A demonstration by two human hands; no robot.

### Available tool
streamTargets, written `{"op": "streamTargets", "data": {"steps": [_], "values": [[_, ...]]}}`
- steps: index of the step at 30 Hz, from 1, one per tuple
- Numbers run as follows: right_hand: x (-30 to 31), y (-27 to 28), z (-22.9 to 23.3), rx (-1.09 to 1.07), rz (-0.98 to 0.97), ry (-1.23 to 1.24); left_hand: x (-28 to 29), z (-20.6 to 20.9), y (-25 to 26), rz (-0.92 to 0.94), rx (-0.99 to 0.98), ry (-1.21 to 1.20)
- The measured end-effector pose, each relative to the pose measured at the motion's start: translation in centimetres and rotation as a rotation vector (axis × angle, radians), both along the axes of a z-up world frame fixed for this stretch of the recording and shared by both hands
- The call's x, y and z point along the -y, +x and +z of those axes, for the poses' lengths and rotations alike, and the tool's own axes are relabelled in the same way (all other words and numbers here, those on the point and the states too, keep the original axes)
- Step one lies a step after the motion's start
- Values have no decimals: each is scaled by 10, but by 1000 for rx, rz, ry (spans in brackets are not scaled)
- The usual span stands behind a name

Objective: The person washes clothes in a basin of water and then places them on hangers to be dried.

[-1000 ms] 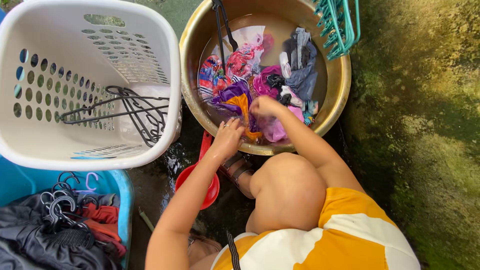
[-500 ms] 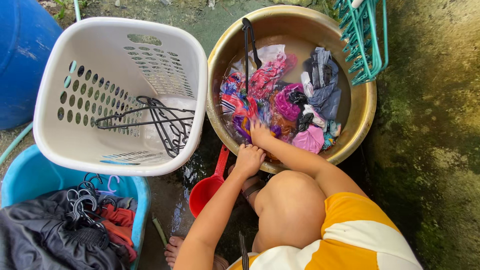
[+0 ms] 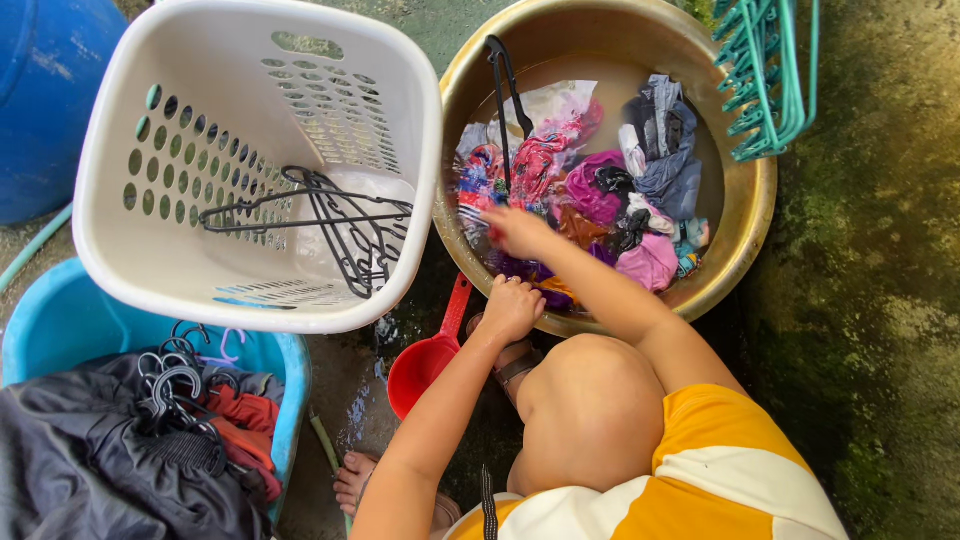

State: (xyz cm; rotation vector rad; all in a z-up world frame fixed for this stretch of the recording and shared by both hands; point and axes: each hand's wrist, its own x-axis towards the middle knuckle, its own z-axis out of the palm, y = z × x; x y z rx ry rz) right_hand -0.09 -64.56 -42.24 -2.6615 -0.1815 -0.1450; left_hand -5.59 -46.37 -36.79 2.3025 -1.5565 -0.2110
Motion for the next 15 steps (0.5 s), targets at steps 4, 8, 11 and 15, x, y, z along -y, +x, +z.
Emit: {"op": "streamTargets", "data": {"steps": [4,8,11,15], "values": [[-35,-11,-25,-318,-147,-256,-1,2,0,38,-105,-143],[-3,14,-5,-856,75,-294,-8,12,3,133,-332,-316],[26,22,89,-620,-226,-34,-8,28,5,317,-596,-573],[14,3,238,-412,-355,555,8,78,27,551,-770,-727]]}}
